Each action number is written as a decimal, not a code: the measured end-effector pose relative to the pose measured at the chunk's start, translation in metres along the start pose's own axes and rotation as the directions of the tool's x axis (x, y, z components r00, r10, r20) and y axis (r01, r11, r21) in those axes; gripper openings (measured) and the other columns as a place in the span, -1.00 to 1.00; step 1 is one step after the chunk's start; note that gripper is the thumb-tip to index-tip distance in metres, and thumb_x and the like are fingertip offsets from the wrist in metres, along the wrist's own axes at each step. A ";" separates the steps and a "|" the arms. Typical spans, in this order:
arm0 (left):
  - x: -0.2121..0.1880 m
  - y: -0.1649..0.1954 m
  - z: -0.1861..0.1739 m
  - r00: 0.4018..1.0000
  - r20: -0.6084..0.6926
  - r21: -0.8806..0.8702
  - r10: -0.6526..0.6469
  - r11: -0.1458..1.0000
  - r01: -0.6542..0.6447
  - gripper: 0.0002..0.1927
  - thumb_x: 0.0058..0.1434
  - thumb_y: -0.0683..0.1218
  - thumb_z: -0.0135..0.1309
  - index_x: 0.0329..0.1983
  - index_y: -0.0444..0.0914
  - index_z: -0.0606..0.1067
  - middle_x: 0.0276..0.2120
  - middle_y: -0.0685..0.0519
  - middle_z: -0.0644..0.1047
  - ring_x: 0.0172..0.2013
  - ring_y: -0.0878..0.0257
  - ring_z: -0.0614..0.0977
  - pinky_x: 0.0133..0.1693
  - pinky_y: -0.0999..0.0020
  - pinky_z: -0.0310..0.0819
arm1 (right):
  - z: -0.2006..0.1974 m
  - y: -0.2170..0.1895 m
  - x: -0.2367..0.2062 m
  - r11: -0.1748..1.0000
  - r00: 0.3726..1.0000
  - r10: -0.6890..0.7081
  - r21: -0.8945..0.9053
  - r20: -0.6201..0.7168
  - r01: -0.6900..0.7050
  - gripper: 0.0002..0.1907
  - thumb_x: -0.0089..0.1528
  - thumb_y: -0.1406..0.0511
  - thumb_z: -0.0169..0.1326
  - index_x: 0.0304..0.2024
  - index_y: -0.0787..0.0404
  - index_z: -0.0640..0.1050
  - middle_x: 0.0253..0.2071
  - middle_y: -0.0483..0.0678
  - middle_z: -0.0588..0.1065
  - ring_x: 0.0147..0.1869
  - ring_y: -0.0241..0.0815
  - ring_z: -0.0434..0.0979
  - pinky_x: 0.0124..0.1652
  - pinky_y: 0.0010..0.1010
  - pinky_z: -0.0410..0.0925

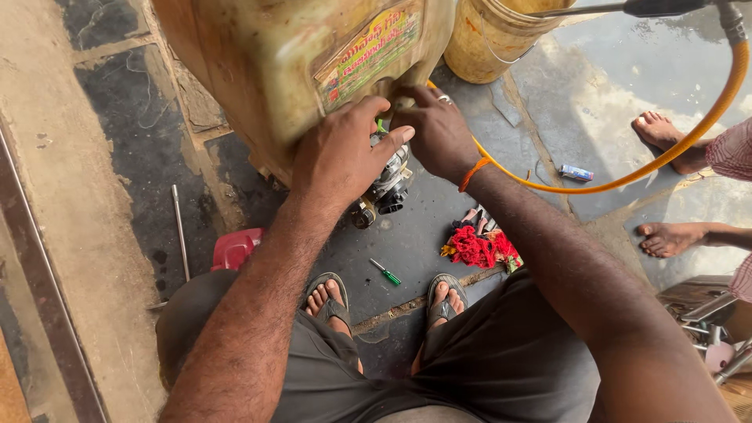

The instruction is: The person sits on the ground repairing a small engine attached to a plastic tank, using a screwdriver to loosen parts and by hand to detach components, remove a cover, and reposition the engine unit while handling pliers and small parts on the floor.

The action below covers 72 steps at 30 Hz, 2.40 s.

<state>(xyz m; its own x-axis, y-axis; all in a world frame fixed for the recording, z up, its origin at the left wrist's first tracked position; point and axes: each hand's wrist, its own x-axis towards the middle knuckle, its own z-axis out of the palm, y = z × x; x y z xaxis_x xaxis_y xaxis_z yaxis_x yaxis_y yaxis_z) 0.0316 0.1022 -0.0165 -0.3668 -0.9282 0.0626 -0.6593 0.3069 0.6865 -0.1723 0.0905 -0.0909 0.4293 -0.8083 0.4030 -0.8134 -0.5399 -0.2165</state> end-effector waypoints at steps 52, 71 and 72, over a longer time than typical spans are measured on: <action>0.010 -0.008 -0.001 0.999 -0.003 0.071 0.054 0.996 -0.053 -0.36 0.25 0.29 0.16 0.16 -0.26 0.48 -0.07 -0.18 0.62 -0.03 -0.04 0.66 0.01 0.01 0.52 | -0.004 0.007 0.005 0.990 0.992 0.020 -0.139 -0.127 -0.038 -0.80 0.18 0.38 0.18 -0.22 -0.07 0.52 0.02 -0.01 0.55 0.06 0.10 0.58 -0.03 -0.17 0.45; 0.011 -0.010 -0.003 0.998 -0.022 0.057 0.066 0.996 -0.065 -0.35 0.26 0.29 0.17 0.18 -0.27 0.48 -0.03 -0.18 0.60 -0.01 -0.04 0.64 0.00 -0.01 0.51 | 0.008 0.018 0.005 0.931 0.931 0.340 0.092 0.135 -0.354 -0.58 0.27 0.11 0.25 0.05 0.14 0.45 0.08 0.11 0.51 0.09 0.10 0.61 0.00 -0.12 0.47; 0.012 -0.009 -0.003 0.999 -0.003 0.061 0.051 0.997 -0.051 -0.36 0.26 0.29 0.16 0.18 -0.26 0.48 -0.03 -0.19 0.60 -0.01 -0.04 0.65 0.00 0.00 0.52 | 0.007 0.018 0.005 0.988 0.987 0.146 0.037 0.063 -0.148 -0.70 0.25 0.21 0.24 -0.01 0.03 0.47 0.12 0.08 0.50 0.11 0.12 0.61 0.01 -0.13 0.47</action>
<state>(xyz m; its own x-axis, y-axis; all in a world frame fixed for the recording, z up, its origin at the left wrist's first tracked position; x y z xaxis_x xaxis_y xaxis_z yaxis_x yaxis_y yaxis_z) 0.0355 0.0877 -0.0200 -0.3981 -0.9120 0.0993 -0.6785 0.3656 0.6372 -0.1819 0.0752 -0.0995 0.3300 -0.8917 0.3099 -0.8531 -0.4222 -0.3064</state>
